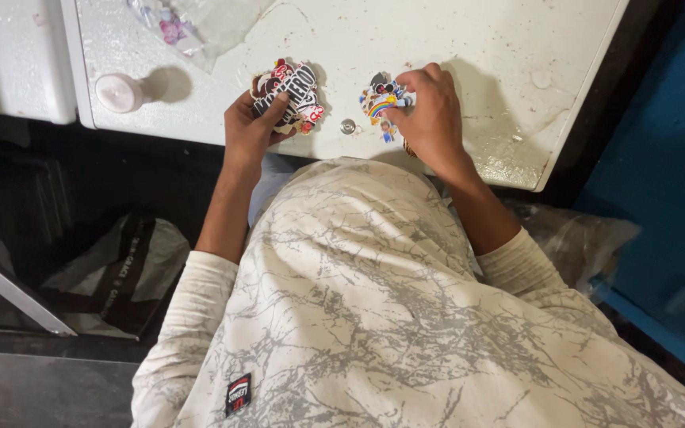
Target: The person sorts through stickers, picks them up, and moves them between a white surface and a dark table.
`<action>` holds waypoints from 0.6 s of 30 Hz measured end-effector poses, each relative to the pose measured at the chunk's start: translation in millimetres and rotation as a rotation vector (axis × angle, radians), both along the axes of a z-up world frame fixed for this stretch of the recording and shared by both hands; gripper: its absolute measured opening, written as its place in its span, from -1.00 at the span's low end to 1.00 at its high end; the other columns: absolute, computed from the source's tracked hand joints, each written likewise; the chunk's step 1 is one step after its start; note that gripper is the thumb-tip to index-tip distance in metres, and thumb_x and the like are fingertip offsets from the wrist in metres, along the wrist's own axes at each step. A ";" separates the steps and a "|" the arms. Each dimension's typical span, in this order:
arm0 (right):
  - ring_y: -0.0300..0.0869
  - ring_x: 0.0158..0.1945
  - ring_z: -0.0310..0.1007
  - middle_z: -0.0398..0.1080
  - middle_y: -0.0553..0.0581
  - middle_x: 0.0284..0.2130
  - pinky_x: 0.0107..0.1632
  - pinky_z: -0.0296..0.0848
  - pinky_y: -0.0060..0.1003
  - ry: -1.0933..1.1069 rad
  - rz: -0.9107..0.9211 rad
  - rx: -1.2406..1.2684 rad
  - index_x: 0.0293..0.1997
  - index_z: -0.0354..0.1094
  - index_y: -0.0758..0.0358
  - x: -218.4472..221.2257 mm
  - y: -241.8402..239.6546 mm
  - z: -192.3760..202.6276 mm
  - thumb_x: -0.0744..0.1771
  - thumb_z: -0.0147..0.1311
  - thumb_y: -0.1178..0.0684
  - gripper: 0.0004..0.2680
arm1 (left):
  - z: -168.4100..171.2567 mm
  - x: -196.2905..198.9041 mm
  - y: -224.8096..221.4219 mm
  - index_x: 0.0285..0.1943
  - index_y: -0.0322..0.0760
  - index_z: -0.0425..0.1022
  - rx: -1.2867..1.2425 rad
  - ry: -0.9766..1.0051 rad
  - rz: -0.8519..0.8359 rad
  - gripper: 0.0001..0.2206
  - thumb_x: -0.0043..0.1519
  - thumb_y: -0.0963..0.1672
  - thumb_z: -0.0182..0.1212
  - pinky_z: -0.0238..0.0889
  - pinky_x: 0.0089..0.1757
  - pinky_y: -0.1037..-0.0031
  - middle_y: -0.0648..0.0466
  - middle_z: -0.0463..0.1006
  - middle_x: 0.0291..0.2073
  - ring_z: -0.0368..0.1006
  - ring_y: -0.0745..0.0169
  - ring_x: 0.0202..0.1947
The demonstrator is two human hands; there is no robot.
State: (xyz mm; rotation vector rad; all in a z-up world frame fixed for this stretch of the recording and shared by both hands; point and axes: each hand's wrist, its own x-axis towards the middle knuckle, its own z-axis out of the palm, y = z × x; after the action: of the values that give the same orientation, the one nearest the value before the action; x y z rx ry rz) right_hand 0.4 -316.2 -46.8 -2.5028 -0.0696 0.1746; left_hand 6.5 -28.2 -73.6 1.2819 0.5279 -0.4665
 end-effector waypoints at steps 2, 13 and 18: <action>-0.04 -0.02 0.35 0.37 0.13 -0.16 0.03 0.36 -0.12 0.007 0.027 -0.020 -0.07 0.45 0.30 0.2 0.7 -3.1 0.20 0.50 0.10 -0.68 | 0.5 1.0 0.7 -0.02 -0.38 0.54 -0.007 -0.002 0.000 -0.80 0.29 -0.13 0.33 0.62 -0.27 0.46 0.04 0.67 -0.30 0.64 0.35 -0.35; -0.21 -0.31 0.42 0.41 0.08 -0.40 -0.22 0.44 -0.28 0.169 -0.013 0.127 -0.22 0.34 0.32 10.8 -5.3 -26.2 0.16 0.49 0.17 -0.70 | 2.2 2.6 0.9 0.00 -0.40 0.54 -0.052 -0.003 0.000 -0.79 0.29 -0.14 0.32 0.62 -0.29 0.47 0.02 0.68 -0.29 0.64 0.35 -0.36; -0.32 -0.39 0.44 0.44 0.03 -0.44 -0.34 0.43 -0.42 0.267 -0.036 0.220 -0.19 0.40 0.33 18.1 -13.5 -34.0 0.15 0.48 0.18 -0.71 | 1.9 3.3 1.5 0.01 -0.40 0.54 -0.035 -0.002 -0.017 -0.79 0.29 -0.14 0.31 0.63 -0.29 0.47 0.02 0.68 -0.28 0.64 0.35 -0.35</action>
State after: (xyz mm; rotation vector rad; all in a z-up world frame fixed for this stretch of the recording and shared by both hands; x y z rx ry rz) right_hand 18.4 -329.7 -80.9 -2.2398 0.0629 0.4583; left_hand 9.8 -26.7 -71.6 1.2544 0.5057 -0.4862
